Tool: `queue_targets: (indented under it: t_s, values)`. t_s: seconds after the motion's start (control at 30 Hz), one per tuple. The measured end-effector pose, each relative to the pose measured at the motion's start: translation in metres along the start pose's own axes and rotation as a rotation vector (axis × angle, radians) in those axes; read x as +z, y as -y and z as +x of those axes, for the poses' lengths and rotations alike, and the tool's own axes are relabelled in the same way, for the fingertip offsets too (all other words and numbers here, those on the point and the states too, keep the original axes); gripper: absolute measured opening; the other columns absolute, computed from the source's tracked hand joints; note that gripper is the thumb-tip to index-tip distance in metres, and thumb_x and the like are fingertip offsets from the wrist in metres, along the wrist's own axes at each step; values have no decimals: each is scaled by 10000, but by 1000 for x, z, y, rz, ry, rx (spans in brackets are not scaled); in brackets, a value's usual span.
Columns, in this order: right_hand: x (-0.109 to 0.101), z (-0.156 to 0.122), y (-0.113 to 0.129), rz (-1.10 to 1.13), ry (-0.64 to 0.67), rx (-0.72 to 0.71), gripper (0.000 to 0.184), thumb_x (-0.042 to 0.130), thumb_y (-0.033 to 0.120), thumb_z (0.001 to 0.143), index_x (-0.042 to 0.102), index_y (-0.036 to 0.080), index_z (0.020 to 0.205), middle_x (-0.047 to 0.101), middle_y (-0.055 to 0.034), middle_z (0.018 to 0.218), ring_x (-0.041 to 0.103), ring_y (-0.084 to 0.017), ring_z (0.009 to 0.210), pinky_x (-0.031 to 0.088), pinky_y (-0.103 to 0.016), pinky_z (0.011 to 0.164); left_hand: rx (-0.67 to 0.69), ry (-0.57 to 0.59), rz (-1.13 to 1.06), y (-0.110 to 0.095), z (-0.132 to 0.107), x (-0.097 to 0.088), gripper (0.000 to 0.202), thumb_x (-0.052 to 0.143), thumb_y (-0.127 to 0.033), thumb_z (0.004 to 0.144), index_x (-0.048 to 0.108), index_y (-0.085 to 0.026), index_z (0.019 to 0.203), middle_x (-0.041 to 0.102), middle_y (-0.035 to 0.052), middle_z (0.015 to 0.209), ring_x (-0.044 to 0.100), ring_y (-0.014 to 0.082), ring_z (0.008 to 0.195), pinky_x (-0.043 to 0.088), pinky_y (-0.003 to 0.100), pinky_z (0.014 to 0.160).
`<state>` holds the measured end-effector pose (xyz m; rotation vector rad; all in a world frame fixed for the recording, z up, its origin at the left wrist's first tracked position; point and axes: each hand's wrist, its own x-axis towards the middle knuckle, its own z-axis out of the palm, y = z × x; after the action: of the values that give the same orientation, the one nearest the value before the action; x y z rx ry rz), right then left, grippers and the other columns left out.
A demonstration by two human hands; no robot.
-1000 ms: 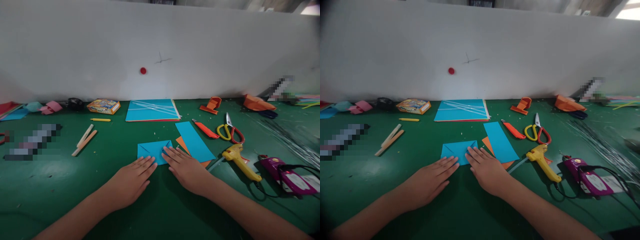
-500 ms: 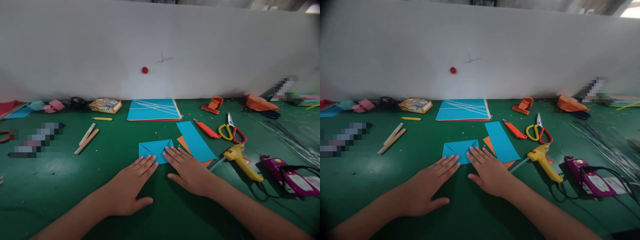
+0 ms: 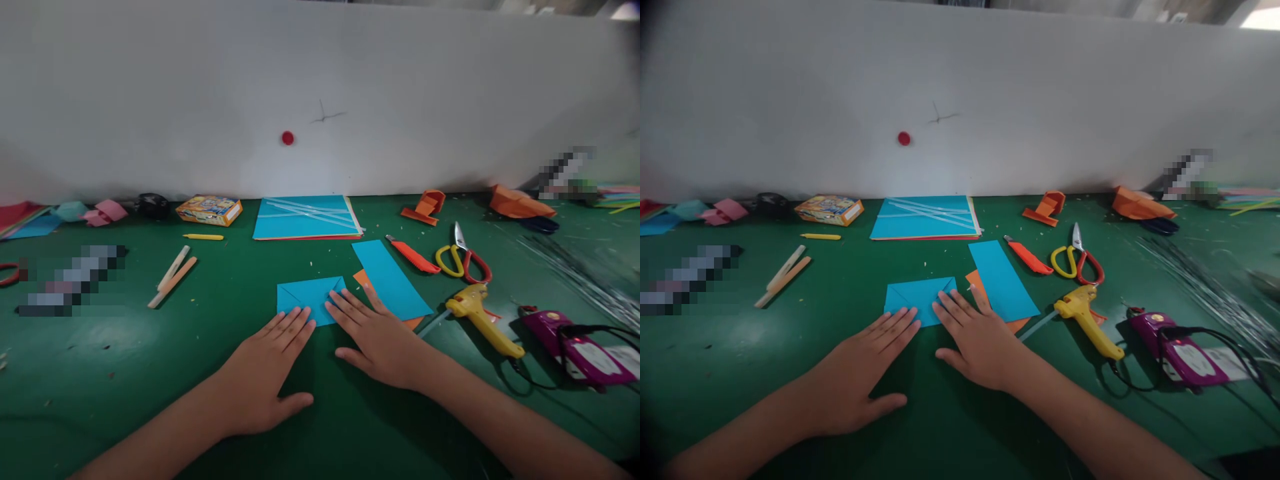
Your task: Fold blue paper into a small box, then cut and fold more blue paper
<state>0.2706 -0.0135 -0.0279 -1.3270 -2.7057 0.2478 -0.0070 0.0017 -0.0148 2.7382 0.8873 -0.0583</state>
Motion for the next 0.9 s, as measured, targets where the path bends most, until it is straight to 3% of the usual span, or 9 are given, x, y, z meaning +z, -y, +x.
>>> queue_targets:
  t_s: [0.1,0.23,0.33,0.57,0.63,0.77,0.9]
  values:
    - [0,-2,17,44,22,-71,758,420,579,1064,305,101,1640,235,-160,1702,158,-332,1598,1,-635,1292,17,-29,-3,-1,-1,0,945,593,-629,947,240,-123,1663,171,187,1718,206,385,1583,239,570,1283]
    - [1,-4,33,140,99,-108,834,408,607,1059,208,63,1660,152,-155,1718,94,-296,1607,62,-512,1325,-11,-5,10,-6,0,-2,972,632,-592,923,247,-81,1654,155,203,1715,207,388,1582,258,562,1280]
    - [-3,-2,32,184,156,-94,857,430,620,1050,181,78,1665,112,-133,1724,77,-292,1607,92,-496,1325,-45,19,18,-9,1,-3,977,641,-592,912,269,-61,1644,157,212,1712,213,395,1579,264,563,1277]
    - [-10,1,23,234,213,-81,809,520,530,1041,207,123,1667,121,-127,1720,107,-292,1603,128,-516,1316,-10,-55,33,-5,0,1,979,644,-625,910,282,-89,1644,209,203,1707,264,386,1568,274,540,1275]
    - [-9,1,20,252,190,-95,786,511,526,1047,219,143,1668,147,-127,1718,132,-289,1601,156,-518,1313,4,-58,51,-1,2,1,884,624,-609,938,364,-102,1613,284,194,1687,331,375,1545,320,532,1255]
    - [-9,-1,15,253,171,-112,762,504,541,1051,234,189,1670,158,-100,1723,133,-290,1601,152,-525,1312,-25,-150,78,12,8,0,510,511,-360,1034,537,-180,1511,492,127,1599,501,326,1449,445,532,1164]
    - [-12,-2,12,257,182,-140,744,490,565,1055,275,190,1660,164,-97,1724,131,-290,1601,156,-524,1311,-106,-269,87,29,10,4,443,488,-334,1046,608,-203,1452,590,111,1518,570,321,1385,482,538,1128]
